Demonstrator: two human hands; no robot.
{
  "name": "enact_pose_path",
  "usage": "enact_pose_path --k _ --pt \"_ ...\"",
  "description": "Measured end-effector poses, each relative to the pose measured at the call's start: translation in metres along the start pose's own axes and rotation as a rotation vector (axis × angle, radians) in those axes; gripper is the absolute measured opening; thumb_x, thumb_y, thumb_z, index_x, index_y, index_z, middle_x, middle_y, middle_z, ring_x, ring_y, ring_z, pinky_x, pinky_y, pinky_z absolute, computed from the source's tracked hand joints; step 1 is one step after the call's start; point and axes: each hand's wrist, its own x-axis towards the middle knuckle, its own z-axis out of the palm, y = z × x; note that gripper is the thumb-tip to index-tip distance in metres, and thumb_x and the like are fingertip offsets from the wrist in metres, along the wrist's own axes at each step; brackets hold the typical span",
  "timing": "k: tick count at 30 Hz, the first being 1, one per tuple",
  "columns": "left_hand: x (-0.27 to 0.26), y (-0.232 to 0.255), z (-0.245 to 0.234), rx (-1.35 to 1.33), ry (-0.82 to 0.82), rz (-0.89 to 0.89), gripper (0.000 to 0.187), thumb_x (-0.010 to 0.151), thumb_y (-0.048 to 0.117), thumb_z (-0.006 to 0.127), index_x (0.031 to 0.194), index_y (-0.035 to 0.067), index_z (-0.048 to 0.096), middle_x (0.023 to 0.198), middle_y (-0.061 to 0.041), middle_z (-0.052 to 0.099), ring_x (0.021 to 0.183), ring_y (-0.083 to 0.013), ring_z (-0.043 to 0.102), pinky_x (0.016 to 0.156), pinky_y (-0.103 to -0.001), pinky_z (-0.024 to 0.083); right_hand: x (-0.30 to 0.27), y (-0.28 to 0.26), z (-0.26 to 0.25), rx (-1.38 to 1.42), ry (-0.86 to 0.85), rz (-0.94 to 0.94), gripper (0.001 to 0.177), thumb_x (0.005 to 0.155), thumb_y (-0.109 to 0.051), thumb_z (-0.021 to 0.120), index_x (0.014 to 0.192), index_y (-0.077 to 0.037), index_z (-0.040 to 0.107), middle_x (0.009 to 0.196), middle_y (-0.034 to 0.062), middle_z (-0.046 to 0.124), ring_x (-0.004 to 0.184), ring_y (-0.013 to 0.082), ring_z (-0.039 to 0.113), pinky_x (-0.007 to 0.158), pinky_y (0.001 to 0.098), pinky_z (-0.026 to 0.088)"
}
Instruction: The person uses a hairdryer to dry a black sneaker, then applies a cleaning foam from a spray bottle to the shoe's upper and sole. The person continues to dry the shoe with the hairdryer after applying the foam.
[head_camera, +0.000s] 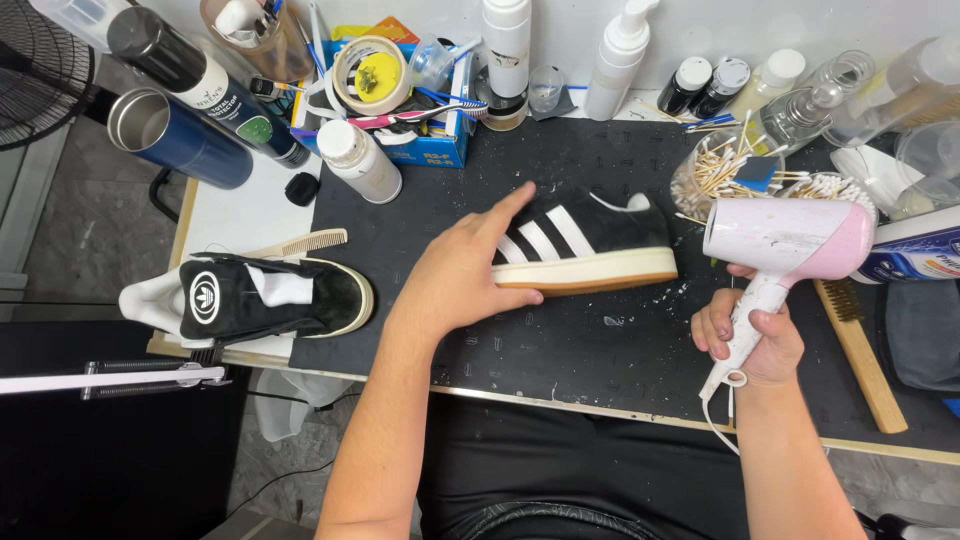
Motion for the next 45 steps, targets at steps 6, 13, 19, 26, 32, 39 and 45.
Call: enact_pose_path --k 6,13,19,26,32,39,45 --pt "-0.039 -0.019 0.006 -0.155 0.232 0.093 0.087 0.073 0.038 0.088 0.148 0.012 0.053 0.141 -0.017 0.064 0.126 -0.0322 0.064 0.106 -0.041 0.051 -0.007 -0.003 0.012 -0.013 0.007 -0.015 0.053 0.095 -0.023 0.069 0.140 0.000 0.052 0.067 0.0120 0.055 0.052 0.0209 0.055 0.061 0.0392 0.045" --pt "-0.058 -0.069 0.075 -0.667 0.642 0.036 0.078 0.103 0.065 0.044 0.137 -0.005 0.055 0.137 -0.020 0.064 0.126 -0.0301 0.063 0.112 -0.041 0.046 -0.024 -0.012 0.068 -0.353 0.106 -0.047 0.049 0.094 -0.012 0.063 0.139 0.004 0.052 0.073 0.0154 0.059 0.058 0.0223 0.058 0.064 0.0401 0.051" --pt "-0.062 -0.082 0.084 -0.659 0.659 0.092 0.084 0.104 0.069 0.033 0.134 -0.006 0.056 0.133 -0.022 0.066 0.122 -0.0283 0.065 0.111 -0.040 0.048 -0.015 -0.014 0.123 -0.680 0.244 -0.030 0.044 0.090 0.001 0.062 0.133 0.004 0.054 0.081 0.0115 0.062 0.065 0.0158 0.060 0.061 0.0299 0.054" --pt "-0.061 -0.081 0.083 -0.701 0.629 0.075 0.085 0.103 0.070 0.036 0.132 -0.008 0.056 0.129 -0.024 0.068 0.122 -0.0292 0.065 0.111 -0.040 0.048 0.003 0.007 0.145 -0.749 0.216 -0.014 0.047 0.087 0.007 0.067 0.127 -0.003 0.046 0.090 0.0089 0.064 0.067 0.0099 0.061 0.059 0.0250 0.052" --pt "-0.062 -0.080 0.079 -0.695 0.632 0.057 0.086 0.102 0.072 0.036 0.127 -0.007 0.058 0.125 -0.022 0.071 0.116 -0.0295 0.070 0.105 -0.039 0.053 0.016 0.018 0.157 -0.720 0.152 0.076 0.049 0.086 0.009 0.068 0.129 -0.001 0.046 0.089 0.0111 0.065 0.064 0.0109 0.059 0.056 0.0249 0.050" --pt "-0.062 -0.079 0.076 -0.686 0.607 0.074 0.084 0.102 0.073 0.035 0.122 -0.004 0.061 0.123 -0.019 0.072 0.116 -0.0291 0.071 0.104 -0.038 0.054 0.030 0.024 0.170 -0.527 0.079 0.204 0.049 0.087 0.001 0.064 0.132 -0.001 0.046 0.078 0.0129 0.063 0.056 0.0134 0.060 0.051 0.0283 0.052" --pt "-0.061 -0.081 0.077 -0.676 0.604 0.052 0.083 0.102 0.073 0.035 0.120 -0.004 0.062 0.122 -0.019 0.072 0.115 -0.0290 0.071 0.103 -0.038 0.054 0.037 0.026 0.175 -0.445 0.042 0.302 0.052 0.088 0.000 0.064 0.136 -0.002 0.045 0.076 0.0122 0.062 0.054 0.0133 0.059 0.051 0.0287 0.052"
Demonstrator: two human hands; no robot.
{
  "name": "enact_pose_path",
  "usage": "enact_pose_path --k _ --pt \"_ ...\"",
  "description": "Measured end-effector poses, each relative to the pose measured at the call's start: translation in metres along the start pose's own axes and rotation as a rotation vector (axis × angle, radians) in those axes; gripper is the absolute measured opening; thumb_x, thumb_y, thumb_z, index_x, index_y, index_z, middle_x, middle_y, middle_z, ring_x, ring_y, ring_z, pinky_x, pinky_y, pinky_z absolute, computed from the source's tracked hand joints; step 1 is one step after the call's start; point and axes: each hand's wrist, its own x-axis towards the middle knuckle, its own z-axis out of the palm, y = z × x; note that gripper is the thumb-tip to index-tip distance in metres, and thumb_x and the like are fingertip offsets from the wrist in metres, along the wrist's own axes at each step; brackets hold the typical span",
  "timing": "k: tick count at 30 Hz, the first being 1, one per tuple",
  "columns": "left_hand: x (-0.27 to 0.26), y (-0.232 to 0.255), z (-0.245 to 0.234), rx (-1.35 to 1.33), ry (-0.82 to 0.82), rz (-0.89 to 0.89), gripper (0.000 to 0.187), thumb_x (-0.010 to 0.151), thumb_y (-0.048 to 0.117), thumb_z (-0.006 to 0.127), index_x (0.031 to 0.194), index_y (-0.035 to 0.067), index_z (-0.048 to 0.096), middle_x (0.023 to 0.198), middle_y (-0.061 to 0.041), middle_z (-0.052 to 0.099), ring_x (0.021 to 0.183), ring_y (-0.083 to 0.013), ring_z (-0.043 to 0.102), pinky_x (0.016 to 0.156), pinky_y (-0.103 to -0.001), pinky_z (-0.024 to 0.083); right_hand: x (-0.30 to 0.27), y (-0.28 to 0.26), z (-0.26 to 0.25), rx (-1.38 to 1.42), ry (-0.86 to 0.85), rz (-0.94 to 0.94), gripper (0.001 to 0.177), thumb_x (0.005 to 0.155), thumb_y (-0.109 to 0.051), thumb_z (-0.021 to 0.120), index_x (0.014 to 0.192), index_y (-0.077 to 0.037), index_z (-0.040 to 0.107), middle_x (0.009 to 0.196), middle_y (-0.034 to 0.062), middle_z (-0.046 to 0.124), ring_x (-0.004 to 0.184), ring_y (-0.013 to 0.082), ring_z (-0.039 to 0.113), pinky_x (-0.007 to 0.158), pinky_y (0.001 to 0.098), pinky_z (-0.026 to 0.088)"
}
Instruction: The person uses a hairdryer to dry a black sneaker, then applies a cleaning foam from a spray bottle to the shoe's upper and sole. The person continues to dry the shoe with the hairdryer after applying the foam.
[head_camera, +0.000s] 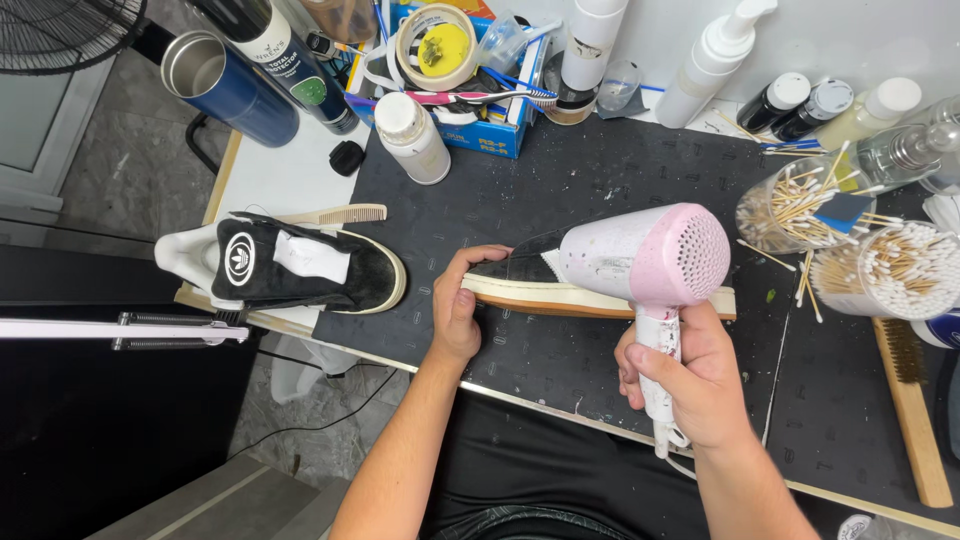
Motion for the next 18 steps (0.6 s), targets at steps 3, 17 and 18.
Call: enact_pose_path --k 3,17,18 --pt "0.001 -0.001 -0.001 -0.001 -0.004 -0.002 0.083 0.102 0.073 0.035 0.120 -0.004 0.062 0.122 -0.019 0.072 0.115 -0.0289 0.071 0.103 -0.038 0.054 -0.001 0.000 -0.003 -0.053 0.046 -0.027 0.053 0.087 0.001 0.064 0.137 -0.001 0.046 0.077 0.0122 0.063 0.055 0.0130 0.060 0.050 0.0281 0.052" --pt "-0.003 -0.009 -0.001 -0.017 -0.007 -0.003 0.083 0.101 0.072 0.037 0.121 -0.004 0.062 0.120 -0.018 0.072 0.113 -0.0266 0.070 0.102 -0.036 0.052 -0.016 -0.003 -0.014 -0.083 0.180 -0.144 0.054 0.087 0.005 0.065 0.138 0.002 0.047 0.083 0.0140 0.065 0.061 0.0135 0.063 0.052 0.0271 0.053" --pt "-0.003 -0.010 -0.001 -0.019 -0.006 -0.004 0.083 0.101 0.072 0.037 0.121 -0.004 0.062 0.119 -0.018 0.072 0.113 -0.0266 0.070 0.102 -0.036 0.052 -0.016 -0.002 -0.012 -0.081 0.155 -0.132 0.053 0.087 0.005 0.065 0.137 0.002 0.047 0.083 0.0139 0.065 0.062 0.0134 0.063 0.052 0.0270 0.054"
